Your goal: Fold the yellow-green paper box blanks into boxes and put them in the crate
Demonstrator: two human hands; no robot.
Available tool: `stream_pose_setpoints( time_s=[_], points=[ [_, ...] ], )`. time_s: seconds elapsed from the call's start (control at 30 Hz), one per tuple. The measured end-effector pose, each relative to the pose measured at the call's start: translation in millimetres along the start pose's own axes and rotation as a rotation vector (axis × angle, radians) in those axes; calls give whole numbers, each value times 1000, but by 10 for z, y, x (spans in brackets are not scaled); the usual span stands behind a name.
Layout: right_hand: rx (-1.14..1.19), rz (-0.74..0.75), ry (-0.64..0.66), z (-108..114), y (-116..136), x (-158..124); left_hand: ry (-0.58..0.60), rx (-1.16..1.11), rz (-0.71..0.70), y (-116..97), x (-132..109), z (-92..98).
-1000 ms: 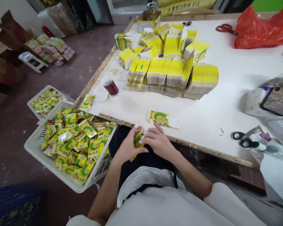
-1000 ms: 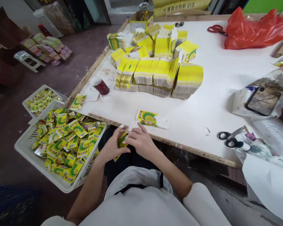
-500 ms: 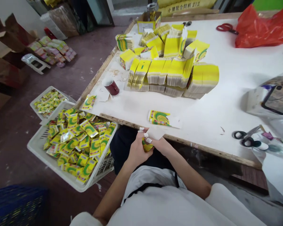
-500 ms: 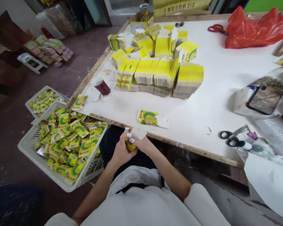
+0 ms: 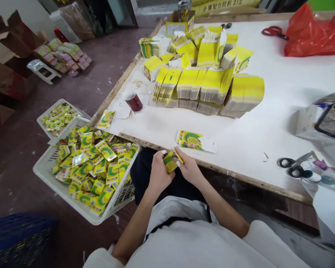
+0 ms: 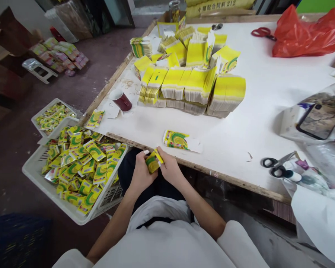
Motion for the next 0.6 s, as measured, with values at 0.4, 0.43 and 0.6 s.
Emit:
stream_pose_setpoints(
  time_s=[0.4, 0.43, 0.6],
  points=[
    [-286, 138, 385, 334, 61, 37, 351, 197, -24, 17, 18, 258],
    [-266, 114, 412, 362, 70, 54, 357, 225, -42, 10, 21, 247],
    [-122, -24, 318, 205, 84, 65, 330, 303, -112, -63, 73, 177]
  ],
)
Point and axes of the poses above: each hand's wrist, its own x-axis towards the middle knuckle, its own z-axis out of the back of the hand, y = z × x, the point moved 1 cm from there along x, towards the middle knuckle, and after that the axes turned 8 degrees about -z, right-handed, at the moved point
